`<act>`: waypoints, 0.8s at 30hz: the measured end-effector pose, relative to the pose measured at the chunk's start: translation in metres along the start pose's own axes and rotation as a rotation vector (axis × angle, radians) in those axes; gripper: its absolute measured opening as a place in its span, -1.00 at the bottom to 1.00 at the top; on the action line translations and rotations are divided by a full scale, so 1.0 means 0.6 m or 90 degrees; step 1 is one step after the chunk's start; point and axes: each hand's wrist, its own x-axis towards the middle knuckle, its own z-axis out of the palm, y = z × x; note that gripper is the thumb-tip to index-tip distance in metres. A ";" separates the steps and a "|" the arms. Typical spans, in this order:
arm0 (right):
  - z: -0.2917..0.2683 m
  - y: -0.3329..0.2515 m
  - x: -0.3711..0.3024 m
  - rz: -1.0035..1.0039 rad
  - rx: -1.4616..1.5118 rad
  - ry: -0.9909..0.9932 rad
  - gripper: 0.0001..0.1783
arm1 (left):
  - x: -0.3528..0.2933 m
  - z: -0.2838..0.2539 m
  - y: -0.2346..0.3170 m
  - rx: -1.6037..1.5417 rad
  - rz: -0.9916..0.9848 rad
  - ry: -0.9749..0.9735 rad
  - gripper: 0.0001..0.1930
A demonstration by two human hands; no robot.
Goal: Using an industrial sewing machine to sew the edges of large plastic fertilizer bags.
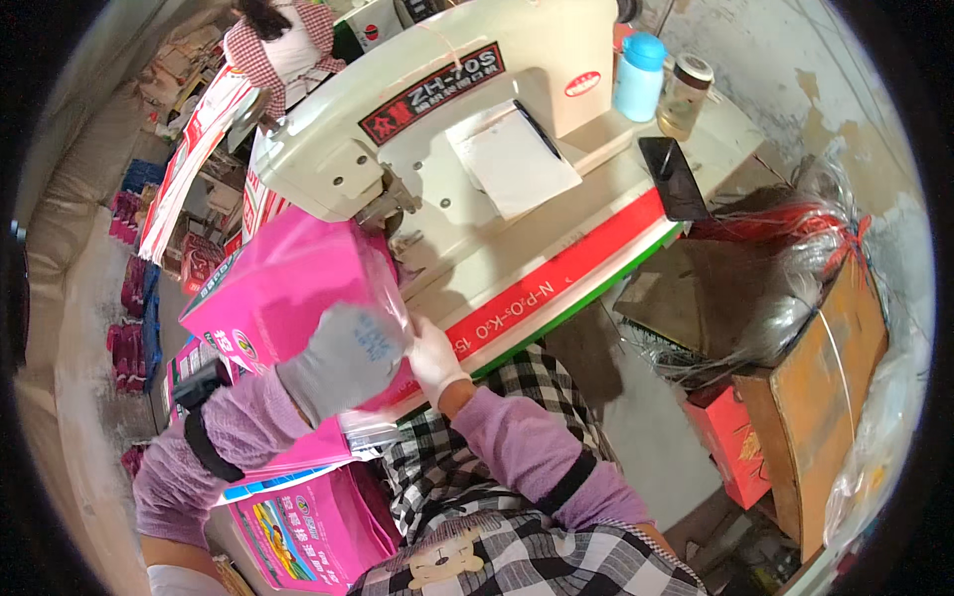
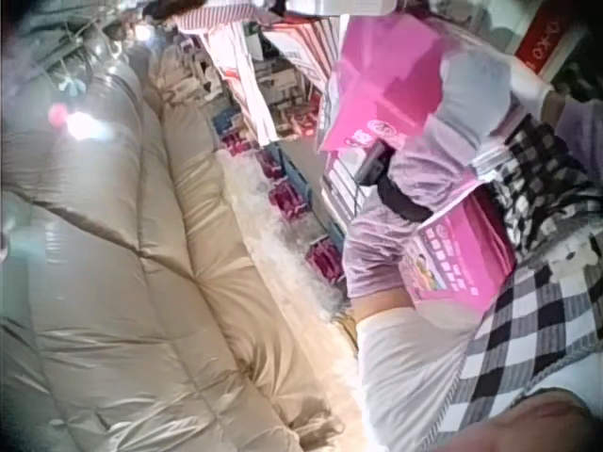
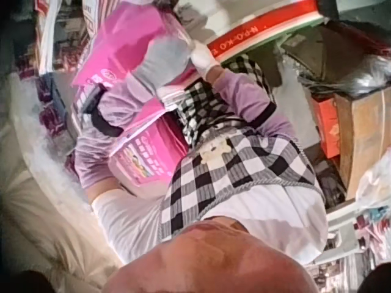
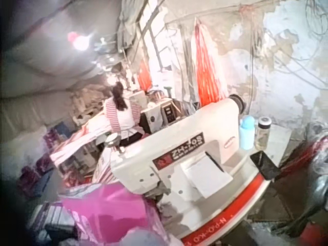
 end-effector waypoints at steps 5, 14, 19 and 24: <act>0.014 0.002 -0.122 -0.189 -0.361 -0.007 -0.51 | 0.017 -0.031 -0.001 0.003 0.126 -0.151 -0.83; -0.001 -0.062 -0.069 -0.101 -0.493 0.004 -0.34 | -0.046 -0.035 0.024 -0.136 0.156 -0.238 -0.86; 0.007 -0.053 -0.104 -0.154 -0.705 0.001 -0.22 | -0.023 -0.043 -0.037 -0.151 0.301 -0.194 -0.58; -0.017 -0.058 -0.064 -0.156 -0.722 0.082 -0.32 | 0.037 -0.007 -0.164 -0.473 -0.053 -0.161 -0.66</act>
